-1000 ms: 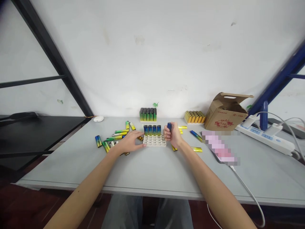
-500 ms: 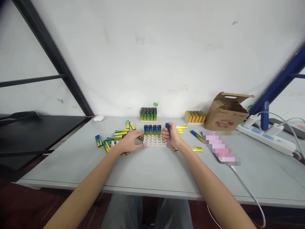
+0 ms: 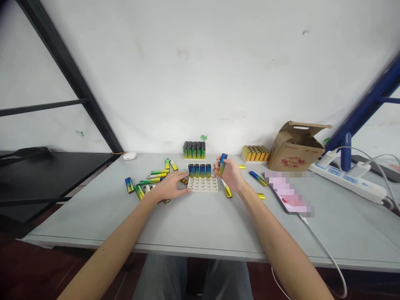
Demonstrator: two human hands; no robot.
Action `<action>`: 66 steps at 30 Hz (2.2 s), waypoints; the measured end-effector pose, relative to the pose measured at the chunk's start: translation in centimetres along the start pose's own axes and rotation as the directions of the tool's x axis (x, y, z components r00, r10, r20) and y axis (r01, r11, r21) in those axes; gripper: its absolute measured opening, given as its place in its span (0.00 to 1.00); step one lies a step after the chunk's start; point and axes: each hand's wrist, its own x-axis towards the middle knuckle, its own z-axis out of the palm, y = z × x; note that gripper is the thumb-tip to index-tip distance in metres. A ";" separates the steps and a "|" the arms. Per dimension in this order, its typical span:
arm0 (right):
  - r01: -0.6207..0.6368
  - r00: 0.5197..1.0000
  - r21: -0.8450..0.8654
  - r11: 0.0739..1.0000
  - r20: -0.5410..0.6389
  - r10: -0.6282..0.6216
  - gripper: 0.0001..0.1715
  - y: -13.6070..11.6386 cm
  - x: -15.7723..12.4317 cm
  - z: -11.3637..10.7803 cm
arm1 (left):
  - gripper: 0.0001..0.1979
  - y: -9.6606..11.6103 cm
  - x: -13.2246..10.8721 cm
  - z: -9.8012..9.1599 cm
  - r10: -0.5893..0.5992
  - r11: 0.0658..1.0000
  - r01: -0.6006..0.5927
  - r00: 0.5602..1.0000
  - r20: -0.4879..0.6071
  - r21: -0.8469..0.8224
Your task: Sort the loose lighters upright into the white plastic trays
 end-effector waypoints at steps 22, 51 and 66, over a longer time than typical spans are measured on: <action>0.166 0.970 -0.649 0.742 -0.029 -0.242 0.25 2.4 1.3 -2.6 | 0.36 0.1 0.0 -0.1 -0.007 1.000 0.007 1.000 0.015 0.015; 0.119 0.878 -0.940 0.320 -0.051 -0.477 0.33 -0.1 1.6 -9.2 | 0.38 0.0 0.0 -0.1 -0.006 1.000 0.006 1.000 0.031 0.021; -0.233 0.936 -0.970 -0.071 -0.204 -0.286 0.37 0.4 1.3 -12.2 | 0.38 0.3 0.0 -0.2 -0.017 1.000 0.016 0.999 0.038 0.017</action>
